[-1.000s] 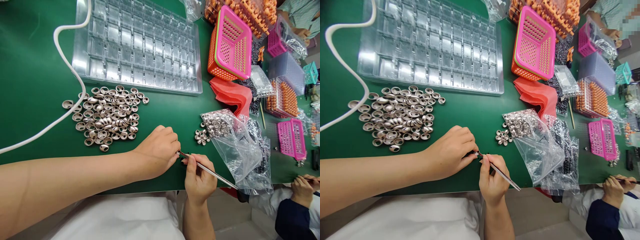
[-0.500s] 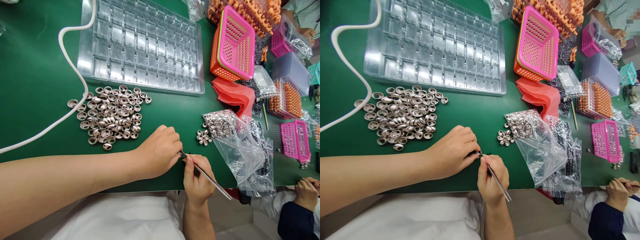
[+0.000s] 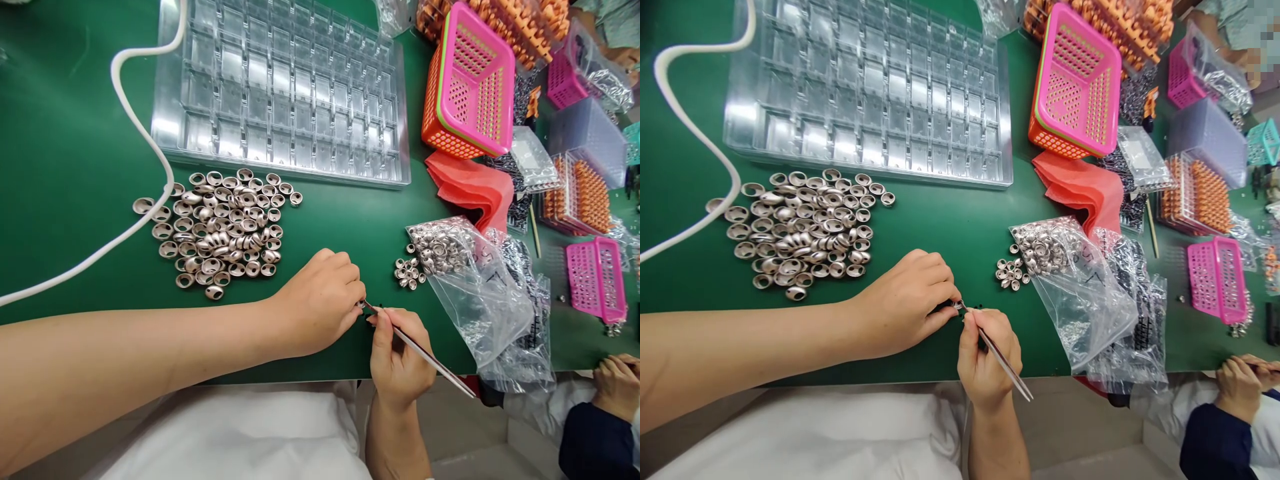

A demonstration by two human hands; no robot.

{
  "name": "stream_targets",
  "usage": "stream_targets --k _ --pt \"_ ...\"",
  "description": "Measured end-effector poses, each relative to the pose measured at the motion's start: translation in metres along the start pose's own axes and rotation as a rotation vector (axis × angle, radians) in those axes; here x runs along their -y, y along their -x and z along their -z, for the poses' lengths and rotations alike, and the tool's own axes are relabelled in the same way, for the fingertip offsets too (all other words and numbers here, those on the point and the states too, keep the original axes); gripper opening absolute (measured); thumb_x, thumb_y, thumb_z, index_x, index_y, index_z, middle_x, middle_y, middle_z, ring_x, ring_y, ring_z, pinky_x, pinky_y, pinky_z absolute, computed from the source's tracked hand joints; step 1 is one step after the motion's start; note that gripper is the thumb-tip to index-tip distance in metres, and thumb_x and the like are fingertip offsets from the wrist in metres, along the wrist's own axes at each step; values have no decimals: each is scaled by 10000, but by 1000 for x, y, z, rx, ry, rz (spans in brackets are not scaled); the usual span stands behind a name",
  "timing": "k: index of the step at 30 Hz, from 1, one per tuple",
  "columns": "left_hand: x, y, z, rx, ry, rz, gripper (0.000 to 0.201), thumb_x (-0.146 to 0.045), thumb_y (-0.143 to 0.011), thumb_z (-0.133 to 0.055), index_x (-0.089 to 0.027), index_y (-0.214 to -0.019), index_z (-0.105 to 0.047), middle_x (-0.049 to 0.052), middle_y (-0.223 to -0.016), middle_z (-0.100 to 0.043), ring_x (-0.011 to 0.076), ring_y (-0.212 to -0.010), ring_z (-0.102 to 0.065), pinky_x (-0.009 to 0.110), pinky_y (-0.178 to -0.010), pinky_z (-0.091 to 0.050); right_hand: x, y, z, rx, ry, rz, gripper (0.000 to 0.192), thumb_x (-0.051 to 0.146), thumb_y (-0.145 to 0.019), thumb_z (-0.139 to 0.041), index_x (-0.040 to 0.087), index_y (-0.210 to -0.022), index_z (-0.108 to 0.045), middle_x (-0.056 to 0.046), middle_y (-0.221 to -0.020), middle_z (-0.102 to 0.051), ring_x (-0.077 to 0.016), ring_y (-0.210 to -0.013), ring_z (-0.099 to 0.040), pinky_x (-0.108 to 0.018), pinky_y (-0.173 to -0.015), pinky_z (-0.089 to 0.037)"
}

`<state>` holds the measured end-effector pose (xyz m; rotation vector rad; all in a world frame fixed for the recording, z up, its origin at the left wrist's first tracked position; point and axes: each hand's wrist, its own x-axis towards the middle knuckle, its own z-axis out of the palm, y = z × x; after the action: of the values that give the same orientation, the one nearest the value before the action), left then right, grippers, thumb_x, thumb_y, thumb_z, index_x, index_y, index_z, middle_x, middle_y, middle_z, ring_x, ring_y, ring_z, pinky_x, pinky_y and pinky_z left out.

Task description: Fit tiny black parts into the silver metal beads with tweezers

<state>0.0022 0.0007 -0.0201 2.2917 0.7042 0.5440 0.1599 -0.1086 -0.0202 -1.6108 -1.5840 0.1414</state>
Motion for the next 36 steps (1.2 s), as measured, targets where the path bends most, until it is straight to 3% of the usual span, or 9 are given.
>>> stream_targets --k 26,36 --pt "0 1 0 -1 -4 4 128 -210 -945 -634 -159 -858 -712 42 -838 -652 207 -862 -528 378 -786 -347 2 -2 -1 38 36 -19 174 103 -904 -650 217 -1034 -630 -12 -813 -704 -141 -694 -701 -276 -594 -603" --pt "0 0 1 23 -3 7 116 -219 -934 -657 -152 -864 -721 39 -831 -646 210 -853 -523 380 -790 -352 0 -1 -1 -48 26 -38 182 98 -902 -656 220 -1035 -636 -2 -798 -703 -137 -664 -702 -268 -584 -606"
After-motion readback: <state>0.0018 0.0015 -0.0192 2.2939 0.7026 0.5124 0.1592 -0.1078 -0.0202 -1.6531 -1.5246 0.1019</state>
